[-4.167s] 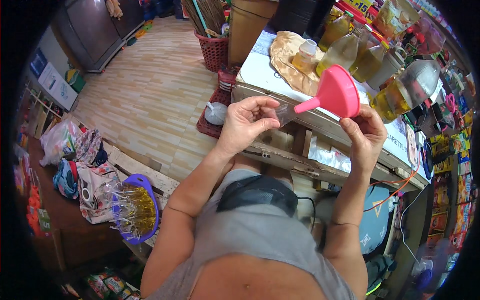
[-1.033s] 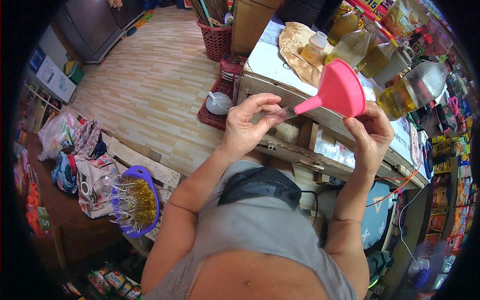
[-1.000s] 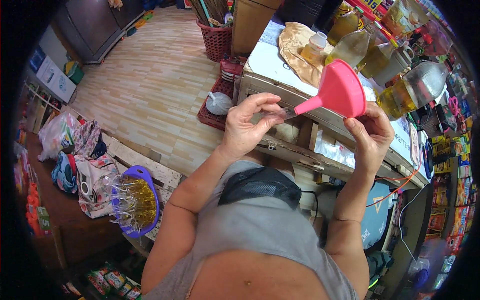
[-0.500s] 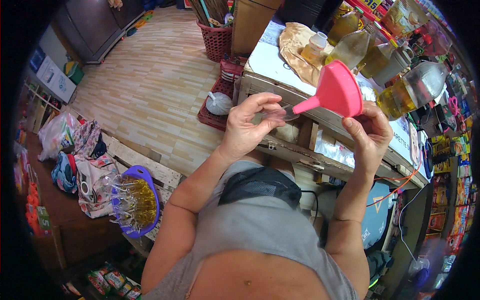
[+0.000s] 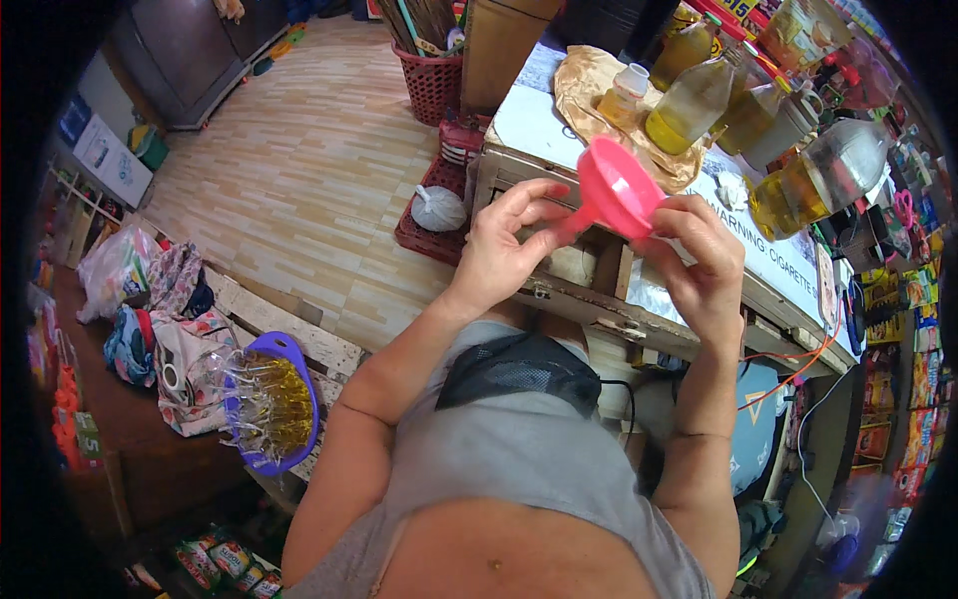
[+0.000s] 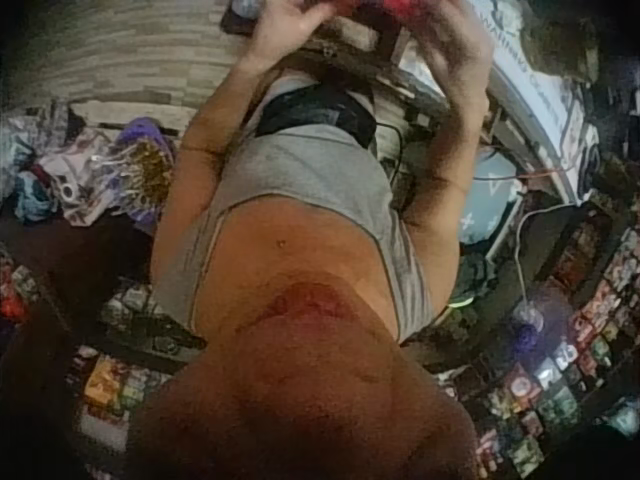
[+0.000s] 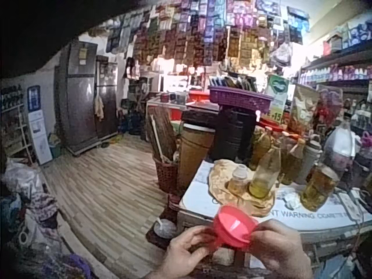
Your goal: The person fills small plastic bags with liquid from a bottle using a funnel and then seals the bags by hand.
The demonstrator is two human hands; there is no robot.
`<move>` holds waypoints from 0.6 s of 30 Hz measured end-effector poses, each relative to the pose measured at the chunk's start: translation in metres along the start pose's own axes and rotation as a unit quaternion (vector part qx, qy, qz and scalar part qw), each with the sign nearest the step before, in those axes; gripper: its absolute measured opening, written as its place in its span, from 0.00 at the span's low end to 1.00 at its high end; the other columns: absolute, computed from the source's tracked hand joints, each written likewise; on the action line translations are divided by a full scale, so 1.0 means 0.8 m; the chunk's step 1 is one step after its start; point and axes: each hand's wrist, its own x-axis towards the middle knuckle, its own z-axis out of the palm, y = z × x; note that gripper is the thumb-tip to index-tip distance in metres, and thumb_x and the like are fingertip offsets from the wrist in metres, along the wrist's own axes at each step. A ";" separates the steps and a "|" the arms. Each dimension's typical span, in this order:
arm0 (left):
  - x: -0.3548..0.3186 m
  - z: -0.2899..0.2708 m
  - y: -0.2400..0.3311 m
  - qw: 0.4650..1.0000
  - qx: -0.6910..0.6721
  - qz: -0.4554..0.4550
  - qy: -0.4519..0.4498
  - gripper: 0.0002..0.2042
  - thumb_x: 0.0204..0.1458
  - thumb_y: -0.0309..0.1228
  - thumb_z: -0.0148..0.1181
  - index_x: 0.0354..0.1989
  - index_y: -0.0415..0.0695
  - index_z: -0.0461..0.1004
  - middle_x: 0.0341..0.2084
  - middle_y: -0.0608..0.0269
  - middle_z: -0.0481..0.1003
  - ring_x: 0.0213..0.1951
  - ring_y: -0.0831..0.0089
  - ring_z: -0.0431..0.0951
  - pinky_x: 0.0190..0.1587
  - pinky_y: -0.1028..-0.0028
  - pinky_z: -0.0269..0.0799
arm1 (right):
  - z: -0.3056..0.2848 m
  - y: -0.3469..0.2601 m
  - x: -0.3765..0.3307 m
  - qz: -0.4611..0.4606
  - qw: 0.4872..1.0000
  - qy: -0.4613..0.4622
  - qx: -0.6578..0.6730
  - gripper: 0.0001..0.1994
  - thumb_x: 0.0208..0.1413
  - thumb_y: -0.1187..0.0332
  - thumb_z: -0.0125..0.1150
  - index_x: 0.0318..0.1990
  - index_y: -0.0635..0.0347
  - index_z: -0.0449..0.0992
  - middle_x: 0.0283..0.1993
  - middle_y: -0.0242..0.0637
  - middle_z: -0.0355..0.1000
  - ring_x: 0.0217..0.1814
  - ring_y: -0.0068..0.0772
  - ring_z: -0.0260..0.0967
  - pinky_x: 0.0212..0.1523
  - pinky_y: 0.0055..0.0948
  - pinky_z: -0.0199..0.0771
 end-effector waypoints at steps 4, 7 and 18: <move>0.006 0.014 -0.008 0.997 0.016 0.055 0.048 0.19 0.49 0.22 0.60 0.50 0.35 0.66 0.36 0.60 0.76 0.39 0.78 0.75 0.41 0.77 0.70 | 0.007 -0.001 0.004 -0.039 0.998 -0.019 -0.042 0.12 0.37 0.76 0.67 0.33 0.63 0.75 0.33 0.41 0.70 0.34 0.41 0.69 0.33 0.33 0.70; 0.005 0.005 -0.012 0.993 0.093 0.053 0.043 0.16 0.50 0.25 0.59 0.48 0.35 0.70 0.37 0.60 0.76 0.38 0.78 0.75 0.42 0.77 0.70 | 0.008 0.002 0.003 -0.036 0.999 -0.005 -0.025 0.12 0.37 0.75 0.67 0.33 0.62 0.75 0.32 0.41 0.70 0.34 0.41 0.69 0.32 0.33 0.70; 0.006 -0.006 -0.011 0.998 -0.005 -0.043 -0.036 0.10 0.54 0.22 0.53 0.43 0.34 0.73 0.35 0.61 0.77 0.37 0.77 0.76 0.44 0.76 0.71 | 0.022 0.006 0.004 -0.047 0.997 -0.023 -0.053 0.12 0.39 0.73 0.67 0.33 0.61 0.74 0.30 0.41 0.68 0.32 0.43 0.69 0.31 0.34 0.69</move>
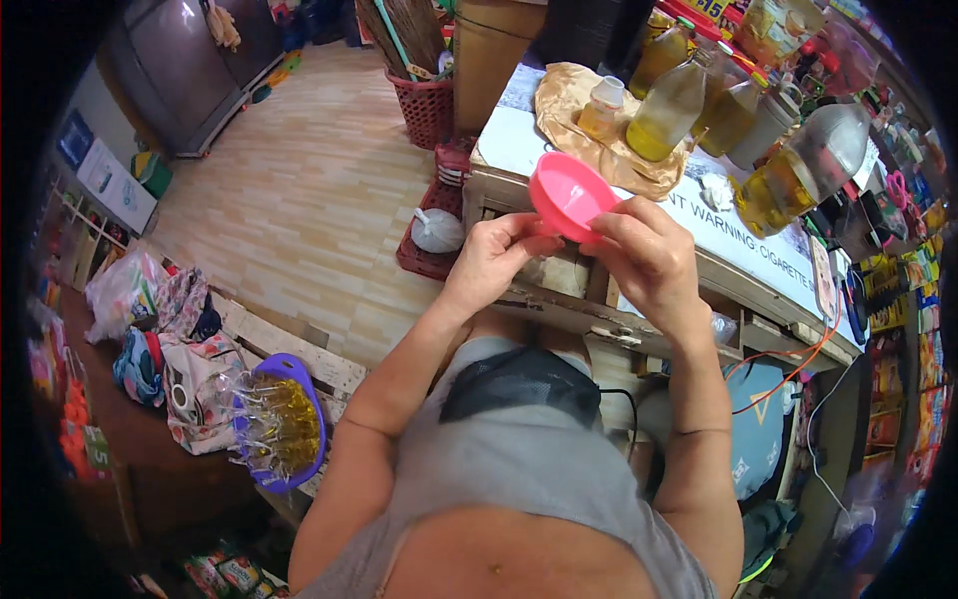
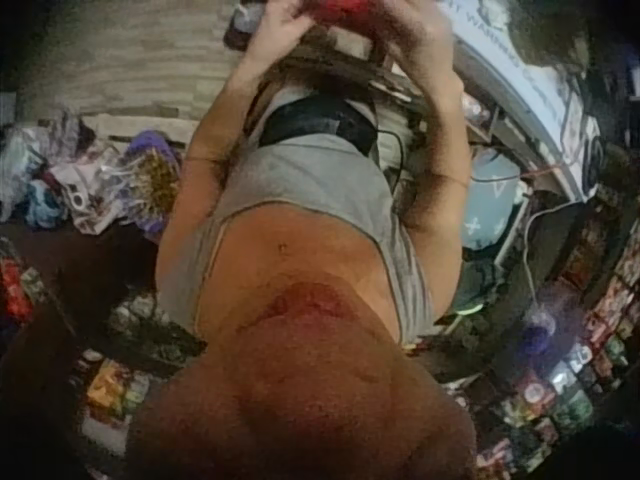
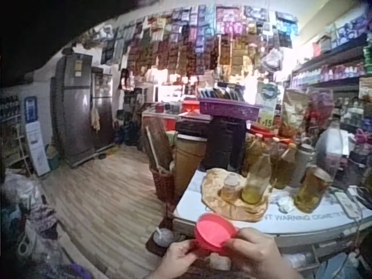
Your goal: The person fills small plastic bags with liquid from a bottle using a funnel and then seals the bags by hand.
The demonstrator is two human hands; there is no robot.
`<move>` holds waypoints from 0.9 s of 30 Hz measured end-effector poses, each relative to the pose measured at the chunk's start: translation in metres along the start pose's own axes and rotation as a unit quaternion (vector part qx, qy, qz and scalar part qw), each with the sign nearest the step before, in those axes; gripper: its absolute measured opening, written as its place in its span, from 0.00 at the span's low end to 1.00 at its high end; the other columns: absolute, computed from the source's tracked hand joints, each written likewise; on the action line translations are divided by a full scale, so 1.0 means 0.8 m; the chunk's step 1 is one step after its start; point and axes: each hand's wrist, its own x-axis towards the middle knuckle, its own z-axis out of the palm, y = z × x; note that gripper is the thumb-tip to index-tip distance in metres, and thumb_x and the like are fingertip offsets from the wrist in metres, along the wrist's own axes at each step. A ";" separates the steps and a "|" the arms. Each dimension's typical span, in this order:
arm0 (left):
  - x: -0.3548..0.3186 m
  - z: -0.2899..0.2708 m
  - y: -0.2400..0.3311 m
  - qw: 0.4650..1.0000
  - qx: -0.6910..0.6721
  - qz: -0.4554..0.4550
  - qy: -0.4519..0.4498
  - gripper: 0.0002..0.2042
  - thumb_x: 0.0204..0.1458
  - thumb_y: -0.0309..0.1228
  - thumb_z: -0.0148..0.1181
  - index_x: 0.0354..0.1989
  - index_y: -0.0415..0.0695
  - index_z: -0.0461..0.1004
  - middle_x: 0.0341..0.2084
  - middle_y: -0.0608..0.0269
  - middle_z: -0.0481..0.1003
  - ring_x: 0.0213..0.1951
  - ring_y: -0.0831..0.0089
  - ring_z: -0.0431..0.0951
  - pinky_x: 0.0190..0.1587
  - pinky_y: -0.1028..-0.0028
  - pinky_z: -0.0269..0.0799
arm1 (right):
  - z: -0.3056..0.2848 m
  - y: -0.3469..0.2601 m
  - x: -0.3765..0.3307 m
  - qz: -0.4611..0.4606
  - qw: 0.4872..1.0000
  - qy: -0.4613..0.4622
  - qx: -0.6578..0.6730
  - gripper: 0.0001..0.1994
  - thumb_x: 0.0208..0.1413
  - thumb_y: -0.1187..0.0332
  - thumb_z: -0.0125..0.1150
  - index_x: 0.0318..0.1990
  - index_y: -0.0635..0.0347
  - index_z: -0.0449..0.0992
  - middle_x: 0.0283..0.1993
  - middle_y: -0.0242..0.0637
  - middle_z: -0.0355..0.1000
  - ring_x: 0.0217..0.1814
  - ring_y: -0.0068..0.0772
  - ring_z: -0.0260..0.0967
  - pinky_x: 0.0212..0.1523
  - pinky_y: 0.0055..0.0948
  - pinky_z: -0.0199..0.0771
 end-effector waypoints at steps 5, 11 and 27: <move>0.003 -0.002 -0.005 0.997 0.061 0.028 0.025 0.09 0.53 0.24 0.55 0.43 0.37 0.73 0.32 0.65 0.77 0.36 0.81 0.74 0.42 0.77 0.69 | 0.004 0.008 0.009 0.020 0.994 0.011 0.104 0.14 0.41 0.70 0.68 0.37 0.61 0.75 0.31 0.38 0.69 0.30 0.34 0.68 0.29 0.30 0.68; 0.004 -0.011 -0.013 0.995 0.068 0.032 0.058 0.10 0.53 0.25 0.56 0.43 0.37 0.74 0.31 0.65 0.78 0.35 0.82 0.73 0.40 0.77 0.69 | 0.025 0.102 0.048 0.199 0.958 0.171 0.114 0.27 0.42 0.69 0.68 0.52 0.66 0.67 0.42 0.43 0.72 0.43 0.34 0.70 0.42 0.29 0.71; 0.003 -0.016 0.004 0.995 0.067 0.001 0.080 0.10 0.52 0.25 0.57 0.42 0.36 0.73 0.31 0.65 0.77 0.34 0.82 0.73 0.40 0.79 0.69 | 0.080 0.179 0.104 0.250 0.956 0.132 0.083 0.38 0.33 0.72 0.70 0.54 0.67 0.56 0.47 0.55 0.67 0.50 0.50 0.67 0.51 0.38 0.67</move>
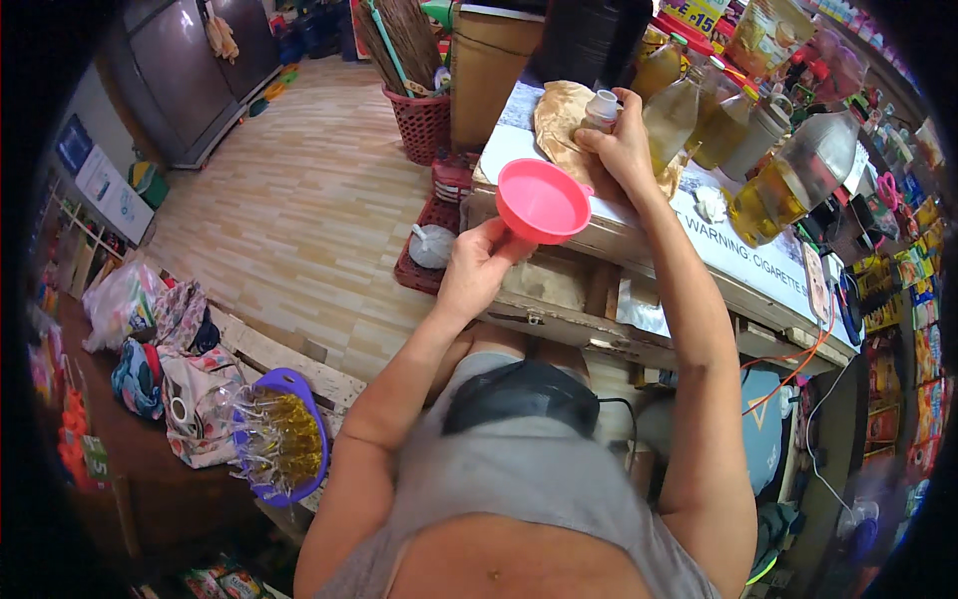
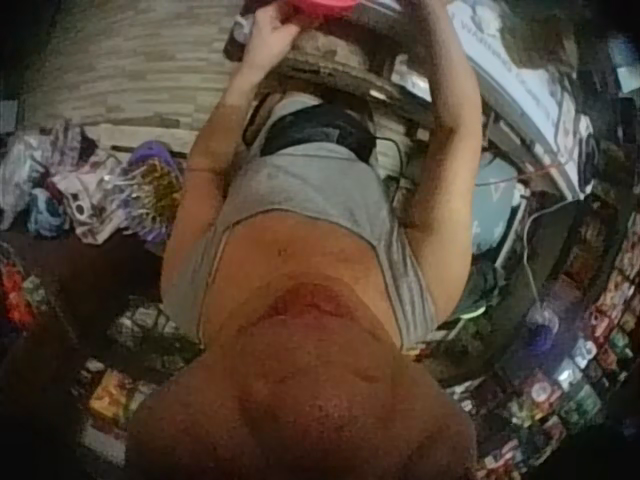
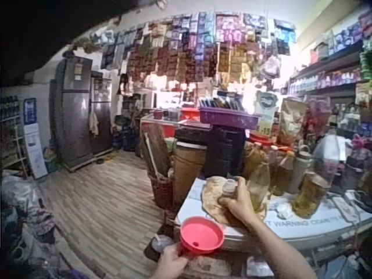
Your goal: The person fills small plastic bags with liquid from a bottle using a funnel and then seals the bags by hand.
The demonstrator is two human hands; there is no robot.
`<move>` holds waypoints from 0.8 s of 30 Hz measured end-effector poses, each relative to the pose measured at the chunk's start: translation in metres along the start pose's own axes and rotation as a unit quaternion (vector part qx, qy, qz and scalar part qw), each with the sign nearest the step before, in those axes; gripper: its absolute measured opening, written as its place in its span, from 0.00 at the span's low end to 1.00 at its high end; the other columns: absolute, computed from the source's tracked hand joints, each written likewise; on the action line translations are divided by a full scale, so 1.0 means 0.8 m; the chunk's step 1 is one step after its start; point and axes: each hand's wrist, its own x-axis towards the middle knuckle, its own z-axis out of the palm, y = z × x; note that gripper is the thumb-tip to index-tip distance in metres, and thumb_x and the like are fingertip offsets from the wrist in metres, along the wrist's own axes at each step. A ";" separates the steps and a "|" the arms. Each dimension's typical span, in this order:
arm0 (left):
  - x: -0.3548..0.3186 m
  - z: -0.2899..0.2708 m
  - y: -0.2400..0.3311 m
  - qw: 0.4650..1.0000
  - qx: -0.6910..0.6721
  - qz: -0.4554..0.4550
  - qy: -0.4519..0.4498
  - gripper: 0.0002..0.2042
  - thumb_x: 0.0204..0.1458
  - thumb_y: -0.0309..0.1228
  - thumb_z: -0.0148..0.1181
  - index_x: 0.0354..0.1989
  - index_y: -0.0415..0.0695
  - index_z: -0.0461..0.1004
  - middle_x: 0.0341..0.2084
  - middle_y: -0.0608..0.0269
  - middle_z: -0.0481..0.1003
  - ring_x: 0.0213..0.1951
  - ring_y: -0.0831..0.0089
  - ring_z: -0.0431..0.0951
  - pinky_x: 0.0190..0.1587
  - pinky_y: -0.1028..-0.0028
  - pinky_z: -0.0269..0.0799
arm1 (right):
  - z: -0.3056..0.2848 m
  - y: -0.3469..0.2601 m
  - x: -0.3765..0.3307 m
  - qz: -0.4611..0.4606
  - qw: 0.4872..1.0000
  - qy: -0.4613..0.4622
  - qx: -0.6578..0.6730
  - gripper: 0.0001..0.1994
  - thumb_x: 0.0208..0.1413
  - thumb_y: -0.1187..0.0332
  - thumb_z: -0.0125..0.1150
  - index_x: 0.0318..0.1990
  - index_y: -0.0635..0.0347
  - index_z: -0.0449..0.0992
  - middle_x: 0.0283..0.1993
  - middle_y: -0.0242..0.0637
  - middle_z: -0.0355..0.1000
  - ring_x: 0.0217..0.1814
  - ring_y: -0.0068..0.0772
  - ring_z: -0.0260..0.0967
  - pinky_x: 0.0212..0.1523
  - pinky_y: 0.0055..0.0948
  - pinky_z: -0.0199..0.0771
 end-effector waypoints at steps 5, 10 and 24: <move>0.007 0.006 -0.008 0.998 -0.060 0.017 0.005 0.11 0.53 0.26 0.56 0.42 0.34 0.72 0.31 0.64 0.76 0.34 0.82 0.72 0.39 0.79 0.68 | -0.025 -0.038 -0.011 -0.083 0.996 -0.001 0.022 0.34 0.34 0.73 0.69 0.52 0.65 0.57 0.46 0.52 0.68 0.49 0.48 0.68 0.49 0.36 0.67; 0.009 0.011 0.012 1.000 -0.005 0.014 -0.007 0.10 0.52 0.25 0.57 0.42 0.34 0.72 0.32 0.64 0.76 0.35 0.83 0.71 0.39 0.80 0.67 | -0.063 -0.082 -0.041 -0.164 0.983 -0.058 -0.054 0.26 0.38 0.78 0.65 0.48 0.59 0.64 0.46 0.42 0.70 0.49 0.41 0.70 0.47 0.33 0.69; 0.003 0.051 0.019 0.998 -0.012 0.064 -0.024 0.12 0.52 0.25 0.57 0.44 0.38 0.73 0.33 0.66 0.77 0.37 0.82 0.72 0.43 0.78 0.68 | -0.113 -0.102 -0.067 -0.426 0.866 0.012 -0.263 0.20 0.35 0.70 0.65 0.41 0.53 0.71 0.43 0.39 0.70 0.48 0.42 0.68 0.44 0.37 0.68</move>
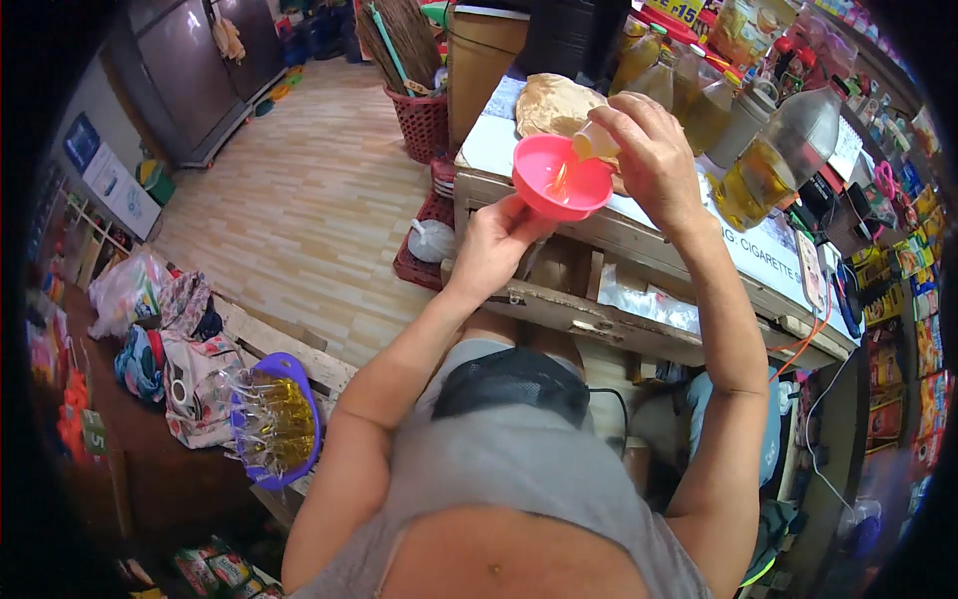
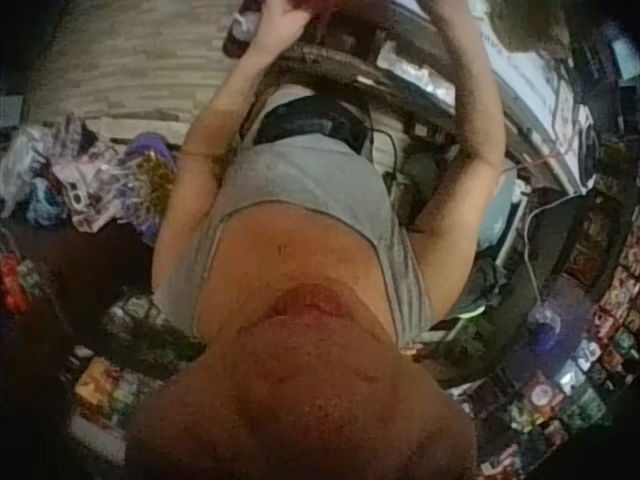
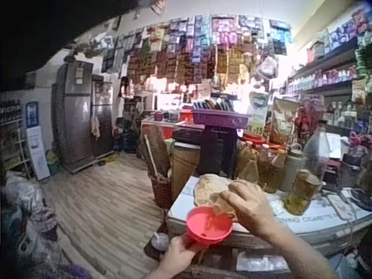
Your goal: The person fills small plastic bags with liquid from a bottle using a funnel and then seals the bags by hand.
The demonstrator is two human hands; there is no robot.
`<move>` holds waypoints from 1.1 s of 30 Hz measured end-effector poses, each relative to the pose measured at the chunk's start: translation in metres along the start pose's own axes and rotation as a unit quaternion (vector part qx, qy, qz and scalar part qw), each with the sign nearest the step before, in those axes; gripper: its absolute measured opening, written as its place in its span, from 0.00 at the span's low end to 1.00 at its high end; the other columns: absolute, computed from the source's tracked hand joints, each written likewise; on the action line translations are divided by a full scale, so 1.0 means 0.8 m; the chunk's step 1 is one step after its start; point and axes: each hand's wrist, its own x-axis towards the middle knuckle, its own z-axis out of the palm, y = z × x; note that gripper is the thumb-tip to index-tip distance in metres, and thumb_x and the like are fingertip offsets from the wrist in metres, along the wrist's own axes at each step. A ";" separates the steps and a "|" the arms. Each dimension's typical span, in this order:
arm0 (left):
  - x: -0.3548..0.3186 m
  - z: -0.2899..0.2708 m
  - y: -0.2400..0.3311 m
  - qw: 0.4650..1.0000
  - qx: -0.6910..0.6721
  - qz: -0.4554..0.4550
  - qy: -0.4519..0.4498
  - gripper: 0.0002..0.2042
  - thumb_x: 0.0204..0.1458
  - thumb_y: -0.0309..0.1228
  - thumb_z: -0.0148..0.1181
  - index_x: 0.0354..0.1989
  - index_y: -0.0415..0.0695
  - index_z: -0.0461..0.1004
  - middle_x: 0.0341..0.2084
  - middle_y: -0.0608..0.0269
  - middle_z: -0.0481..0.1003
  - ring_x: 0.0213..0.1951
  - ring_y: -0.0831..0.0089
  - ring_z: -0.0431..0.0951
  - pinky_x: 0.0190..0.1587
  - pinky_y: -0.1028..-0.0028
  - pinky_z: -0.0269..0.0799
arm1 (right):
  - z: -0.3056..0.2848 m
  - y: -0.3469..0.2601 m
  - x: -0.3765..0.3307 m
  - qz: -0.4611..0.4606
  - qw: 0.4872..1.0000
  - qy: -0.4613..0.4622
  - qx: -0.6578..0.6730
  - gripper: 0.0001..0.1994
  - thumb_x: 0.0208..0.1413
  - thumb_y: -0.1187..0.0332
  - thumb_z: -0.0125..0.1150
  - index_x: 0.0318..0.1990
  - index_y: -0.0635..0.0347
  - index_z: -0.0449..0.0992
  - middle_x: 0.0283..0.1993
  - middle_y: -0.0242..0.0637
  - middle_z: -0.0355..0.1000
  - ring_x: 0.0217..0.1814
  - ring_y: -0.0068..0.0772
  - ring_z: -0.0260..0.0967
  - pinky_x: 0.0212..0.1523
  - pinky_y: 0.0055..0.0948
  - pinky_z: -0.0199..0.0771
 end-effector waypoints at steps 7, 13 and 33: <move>-0.002 0.006 -0.001 1.000 -0.012 0.020 0.006 0.11 0.52 0.26 0.58 0.44 0.39 0.74 0.32 0.66 0.77 0.35 0.82 0.72 0.42 0.77 0.68 | -0.016 0.003 0.001 -0.032 0.999 -0.012 -0.040 0.18 0.40 0.68 0.62 0.42 0.50 0.70 0.45 0.39 0.69 0.51 0.43 0.67 0.46 0.39 0.66; -0.006 0.007 -0.001 1.000 -0.025 0.017 0.008 0.12 0.52 0.27 0.59 0.44 0.39 0.74 0.34 0.67 0.77 0.37 0.82 0.72 0.44 0.77 0.68 | -0.024 0.001 0.005 -0.063 0.995 -0.023 -0.078 0.18 0.41 0.67 0.62 0.43 0.48 0.70 0.46 0.41 0.68 0.53 0.43 0.66 0.47 0.40 0.66; -0.018 -0.001 0.001 0.999 0.034 0.000 0.009 0.13 0.50 0.27 0.60 0.45 0.41 0.74 0.36 0.64 0.78 0.39 0.80 0.74 0.45 0.76 0.68 | -0.058 -0.007 0.043 -0.224 0.962 -0.039 -0.149 0.17 0.44 0.65 0.59 0.45 0.48 0.70 0.50 0.40 0.66 0.57 0.41 0.63 0.55 0.43 0.63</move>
